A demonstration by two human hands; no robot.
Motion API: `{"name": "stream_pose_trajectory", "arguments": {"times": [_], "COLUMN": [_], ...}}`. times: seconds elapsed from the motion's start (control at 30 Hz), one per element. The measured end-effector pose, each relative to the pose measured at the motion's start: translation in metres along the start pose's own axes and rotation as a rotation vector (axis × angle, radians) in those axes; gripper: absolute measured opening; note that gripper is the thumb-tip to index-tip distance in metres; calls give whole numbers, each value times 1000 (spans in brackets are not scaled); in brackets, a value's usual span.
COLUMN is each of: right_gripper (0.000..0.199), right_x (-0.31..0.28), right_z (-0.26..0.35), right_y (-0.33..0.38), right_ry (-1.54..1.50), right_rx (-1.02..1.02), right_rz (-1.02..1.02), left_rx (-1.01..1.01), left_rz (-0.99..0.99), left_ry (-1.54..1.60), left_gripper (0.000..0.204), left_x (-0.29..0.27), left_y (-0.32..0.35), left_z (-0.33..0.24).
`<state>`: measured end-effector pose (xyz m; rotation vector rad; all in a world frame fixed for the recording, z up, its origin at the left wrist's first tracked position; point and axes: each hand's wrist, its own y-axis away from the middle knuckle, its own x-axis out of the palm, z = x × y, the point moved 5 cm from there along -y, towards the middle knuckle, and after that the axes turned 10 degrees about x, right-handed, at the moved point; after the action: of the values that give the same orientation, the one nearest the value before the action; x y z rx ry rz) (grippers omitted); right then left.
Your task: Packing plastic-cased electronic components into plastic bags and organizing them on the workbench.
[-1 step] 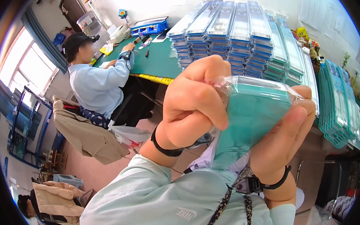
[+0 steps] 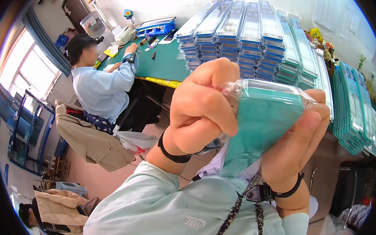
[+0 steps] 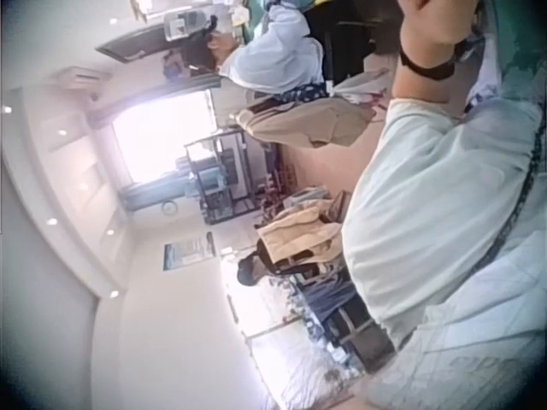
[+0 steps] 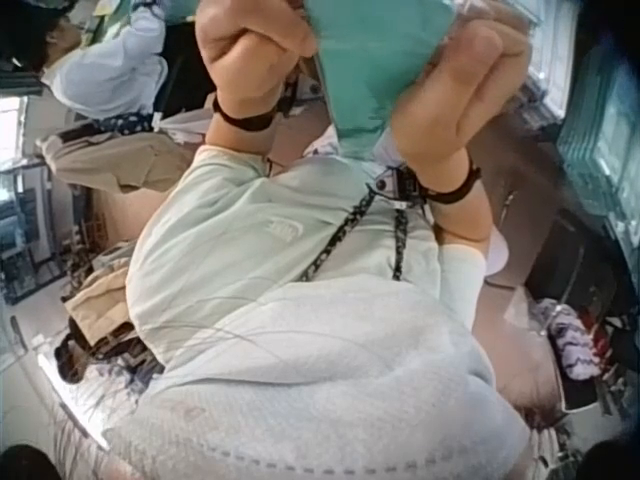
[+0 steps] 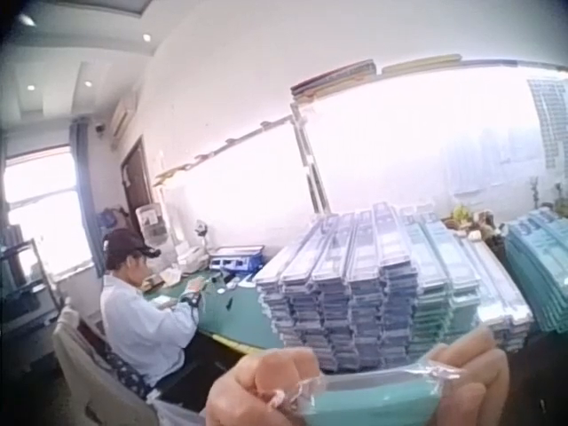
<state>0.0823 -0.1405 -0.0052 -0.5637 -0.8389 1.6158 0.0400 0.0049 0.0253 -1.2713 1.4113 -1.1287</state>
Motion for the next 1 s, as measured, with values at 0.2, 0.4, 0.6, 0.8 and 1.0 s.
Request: {"name": "stream_pose_trajectory", "arguments": {"times": [0.2,0.4,0.6,0.8,1.0], "right_gripper": [20,19,17,18,34], "right_x": [-1,-4,-7,-7,-13], "right_z": [-2,-3,-2,5,-2], "right_y": [3,2,4,6,6], "right_ry": [-58,-26,-83,-64,98], "right_rx": [37,34,43,120,153], "right_rz": [-13,-43,-65,-36,-59], "left_rx": [37,118,156,227,435], "left_rz": [-30,-22,-129,-202,-349], "left_ry": [-87,-277,-451,-733,-919], "left_gripper": [17,21,5,45,67], "left_x": [-2,-5,-11,2,2], "left_y": [5,6,12,8,-38], "left_z": [0,1,-7,-28,-80]}}
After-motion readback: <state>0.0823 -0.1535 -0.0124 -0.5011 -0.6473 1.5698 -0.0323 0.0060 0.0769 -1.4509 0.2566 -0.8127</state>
